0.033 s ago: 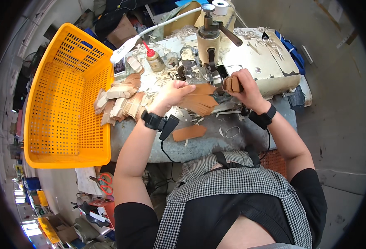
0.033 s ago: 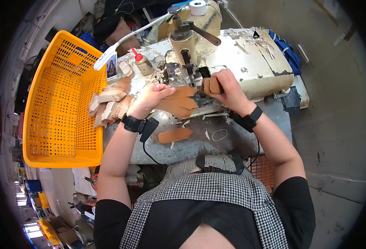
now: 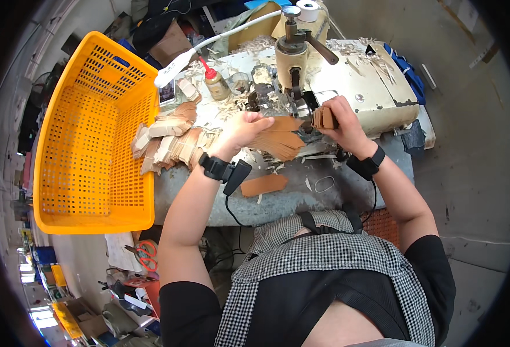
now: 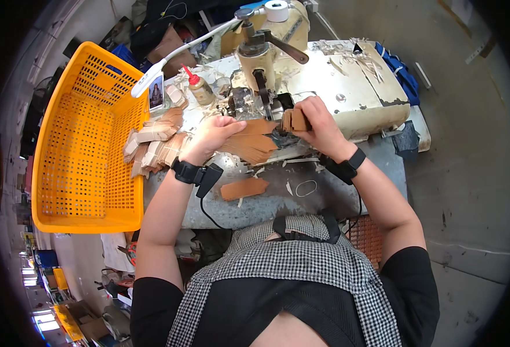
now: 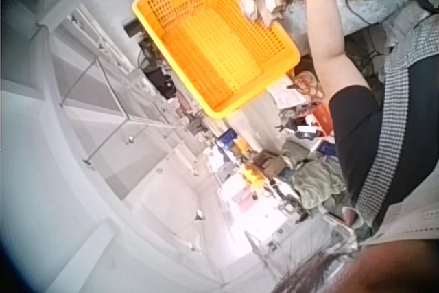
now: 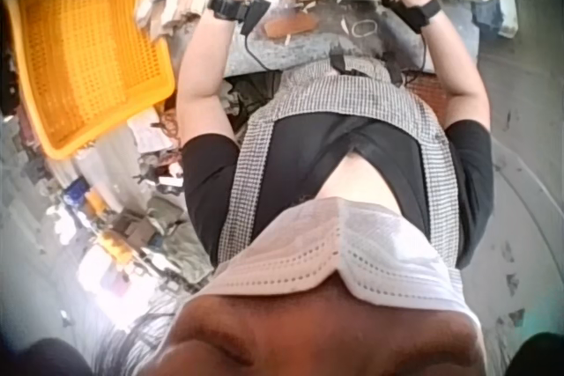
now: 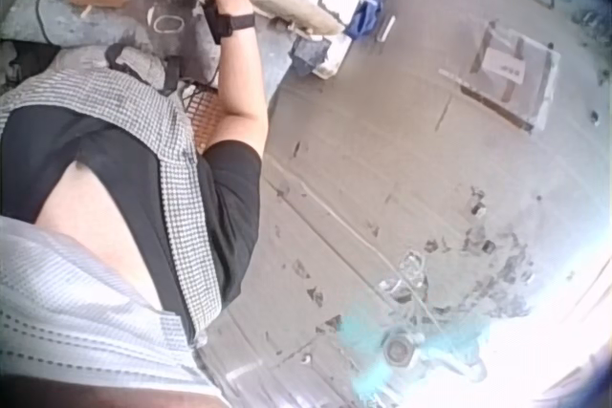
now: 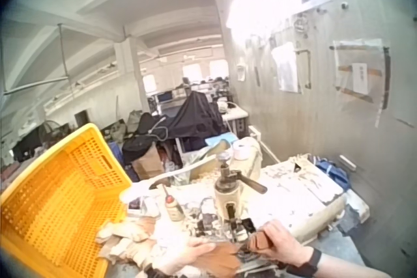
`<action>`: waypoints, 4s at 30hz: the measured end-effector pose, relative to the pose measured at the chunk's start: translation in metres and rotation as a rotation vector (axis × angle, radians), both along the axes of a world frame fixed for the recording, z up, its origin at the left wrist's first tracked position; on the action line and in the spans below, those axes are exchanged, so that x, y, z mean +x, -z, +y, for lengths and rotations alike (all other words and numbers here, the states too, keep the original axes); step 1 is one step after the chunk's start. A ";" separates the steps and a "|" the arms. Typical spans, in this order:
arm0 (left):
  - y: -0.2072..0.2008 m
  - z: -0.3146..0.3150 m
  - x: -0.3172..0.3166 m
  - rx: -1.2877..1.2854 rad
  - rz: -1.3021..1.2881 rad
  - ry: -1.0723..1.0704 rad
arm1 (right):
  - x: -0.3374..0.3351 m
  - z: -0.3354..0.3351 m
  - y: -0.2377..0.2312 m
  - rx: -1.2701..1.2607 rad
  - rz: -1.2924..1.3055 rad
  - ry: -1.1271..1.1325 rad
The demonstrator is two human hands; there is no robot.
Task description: The recorder uses a skiving machine to thin the edges of leather pieces for shoe manufacturing.
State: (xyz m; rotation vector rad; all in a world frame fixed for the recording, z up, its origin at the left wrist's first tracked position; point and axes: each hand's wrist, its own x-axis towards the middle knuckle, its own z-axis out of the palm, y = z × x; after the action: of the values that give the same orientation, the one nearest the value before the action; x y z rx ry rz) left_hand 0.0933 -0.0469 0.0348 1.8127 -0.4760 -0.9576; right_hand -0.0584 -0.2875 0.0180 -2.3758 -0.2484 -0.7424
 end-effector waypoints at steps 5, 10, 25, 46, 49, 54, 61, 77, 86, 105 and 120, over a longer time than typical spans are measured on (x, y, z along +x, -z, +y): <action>-0.012 -0.006 -0.014 -0.103 -0.001 0.067 | 0.002 0.007 -0.007 -0.199 -0.052 0.003; -0.009 0.009 0.000 -0.123 0.071 0.055 | -0.001 0.002 0.005 0.003 0.034 0.057; -0.003 0.008 0.004 -0.098 0.030 0.024 | -0.005 0.001 0.004 0.012 0.052 0.058; -0.011 -0.006 -0.010 -0.089 -0.016 0.068 | 0.000 0.010 -0.007 -0.170 -0.077 -0.015; -0.012 -0.001 -0.007 -0.132 0.052 0.121 | -0.003 0.003 0.004 -0.143 -0.017 0.030; 0.000 0.007 0.006 -0.095 0.047 0.050 | -0.007 0.004 0.005 0.059 -0.004 0.049; -0.003 -0.010 -0.003 0.045 -0.100 0.002 | -0.002 0.013 -0.009 -0.124 -0.041 -0.017; -0.005 -0.008 0.000 0.050 -0.141 -0.006 | -0.005 0.006 -0.005 -0.068 -0.008 0.017; -0.010 0.000 0.002 -0.069 -0.029 0.144 | -0.008 0.003 0.003 -0.009 0.023 0.050; -0.015 -0.008 -0.005 -0.098 -0.060 0.114 | -0.005 0.007 -0.004 -0.161 0.004 0.021; -0.010 -0.013 -0.007 -0.142 -0.048 0.157 | -0.005 0.005 -0.003 -0.173 -0.038 -0.009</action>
State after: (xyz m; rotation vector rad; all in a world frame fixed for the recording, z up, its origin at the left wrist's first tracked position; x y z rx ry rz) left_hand 0.0867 -0.0600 0.0451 1.6922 -0.7075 -0.9628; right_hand -0.0630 -0.2823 0.0215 -2.5231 -0.3523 -0.7901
